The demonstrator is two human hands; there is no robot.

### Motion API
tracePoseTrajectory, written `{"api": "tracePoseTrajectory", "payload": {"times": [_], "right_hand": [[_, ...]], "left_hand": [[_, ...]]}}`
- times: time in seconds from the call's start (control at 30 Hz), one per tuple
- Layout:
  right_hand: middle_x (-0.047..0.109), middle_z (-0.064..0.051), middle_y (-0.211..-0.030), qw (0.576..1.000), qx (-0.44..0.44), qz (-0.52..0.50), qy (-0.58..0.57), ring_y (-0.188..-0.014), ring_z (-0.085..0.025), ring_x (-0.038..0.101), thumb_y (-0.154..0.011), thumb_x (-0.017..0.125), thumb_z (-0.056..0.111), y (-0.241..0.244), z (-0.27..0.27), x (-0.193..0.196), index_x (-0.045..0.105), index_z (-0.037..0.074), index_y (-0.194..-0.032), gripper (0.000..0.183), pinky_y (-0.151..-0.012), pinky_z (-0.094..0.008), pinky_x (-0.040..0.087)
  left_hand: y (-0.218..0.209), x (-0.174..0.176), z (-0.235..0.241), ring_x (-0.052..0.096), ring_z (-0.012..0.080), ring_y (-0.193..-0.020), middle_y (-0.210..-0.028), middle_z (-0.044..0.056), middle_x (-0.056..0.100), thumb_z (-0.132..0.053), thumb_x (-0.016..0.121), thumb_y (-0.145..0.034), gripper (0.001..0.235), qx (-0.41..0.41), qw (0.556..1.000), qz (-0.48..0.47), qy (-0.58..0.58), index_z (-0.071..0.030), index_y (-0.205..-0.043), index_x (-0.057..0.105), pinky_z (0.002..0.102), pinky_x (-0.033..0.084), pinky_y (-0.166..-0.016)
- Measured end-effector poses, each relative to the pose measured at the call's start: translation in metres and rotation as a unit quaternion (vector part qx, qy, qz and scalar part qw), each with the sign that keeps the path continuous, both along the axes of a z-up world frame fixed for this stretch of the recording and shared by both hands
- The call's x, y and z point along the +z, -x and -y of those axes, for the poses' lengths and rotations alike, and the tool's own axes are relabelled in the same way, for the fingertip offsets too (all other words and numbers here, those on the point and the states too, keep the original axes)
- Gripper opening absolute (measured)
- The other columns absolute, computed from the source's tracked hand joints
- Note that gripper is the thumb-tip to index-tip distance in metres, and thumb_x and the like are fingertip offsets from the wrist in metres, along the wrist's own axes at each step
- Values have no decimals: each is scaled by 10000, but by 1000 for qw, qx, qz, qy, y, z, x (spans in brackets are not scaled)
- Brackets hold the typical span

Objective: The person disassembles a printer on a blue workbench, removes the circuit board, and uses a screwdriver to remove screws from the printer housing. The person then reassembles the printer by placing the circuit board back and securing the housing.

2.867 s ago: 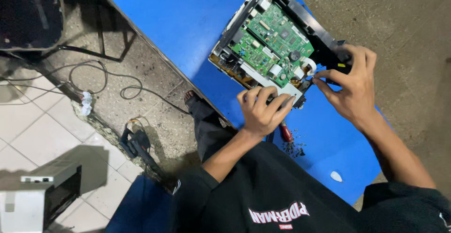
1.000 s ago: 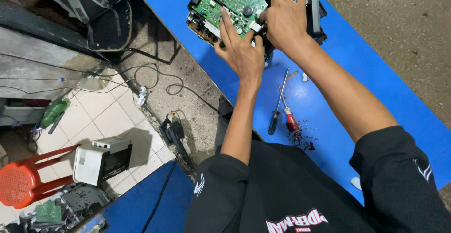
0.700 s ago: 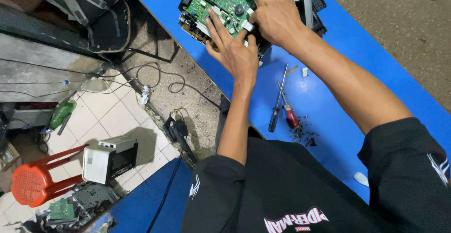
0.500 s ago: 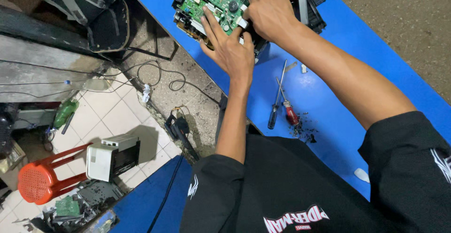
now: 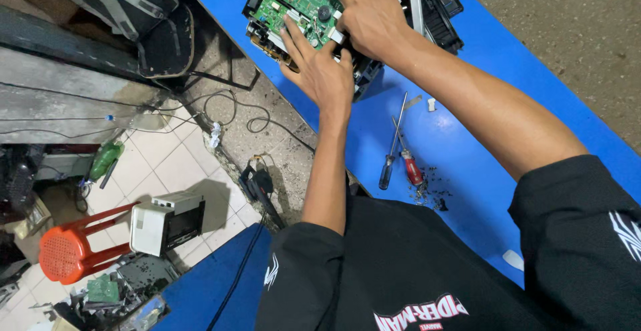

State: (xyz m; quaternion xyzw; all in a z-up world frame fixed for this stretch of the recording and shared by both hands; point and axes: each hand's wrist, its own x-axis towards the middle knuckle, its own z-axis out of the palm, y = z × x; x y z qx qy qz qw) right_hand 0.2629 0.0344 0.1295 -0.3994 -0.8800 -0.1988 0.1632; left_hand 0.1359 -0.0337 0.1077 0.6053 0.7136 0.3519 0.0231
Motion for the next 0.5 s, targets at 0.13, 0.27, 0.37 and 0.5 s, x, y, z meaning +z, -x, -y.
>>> {"api": "tracePoseTrajectory", "payload": {"times": [0.13, 0.27, 0.37, 0.5], "right_hand": [[509, -56, -1583, 999, 3, -11, 39, -1414, -257, 428, -702, 803, 233, -1, -2, -5, 842, 293, -859, 172, -996, -557, 354], [523, -56, -1539, 998, 6, -20, 63, -1367, -273, 446, -695, 810, 211, -3, -8, -7, 847, 301, -881, 210, -940, -552, 388], [532, -36, -1557, 993, 19, -55, 99, -1375, -267, 466, -760, 811, 195, -1, -12, -8, 847, 281, -919, 185, -895, -519, 417], [576, -45, -1475, 996, 14, -41, 79, -1290, -267, 524, -681, 800, 182, -4, -15, -9, 850, 289, -887, 238, -817, -476, 444]], "left_hand": [[3, 6, -5, 130, 404, -1540, -1645, 203, 190, -272, 842, -666, 287, -10, 999, -29, 37, -163, -931, 840, 737, 178, -1161], [3, 13, -15, 112, 404, -1551, -1653, 192, 197, -238, 845, -662, 207, -9, 992, -84, 89, -181, -861, 848, 723, 157, -1202], [3, 14, -20, 124, 412, -1549, -1644, 199, 214, -231, 850, -619, 283, -6, 992, -111, 53, -155, -891, 840, 715, 184, -1207], [-1, 12, -22, 165, 398, -1540, -1646, 175, 234, -238, 850, -625, 252, -1, 994, -74, 78, -128, -852, 831, 696, 212, -1196]]}}
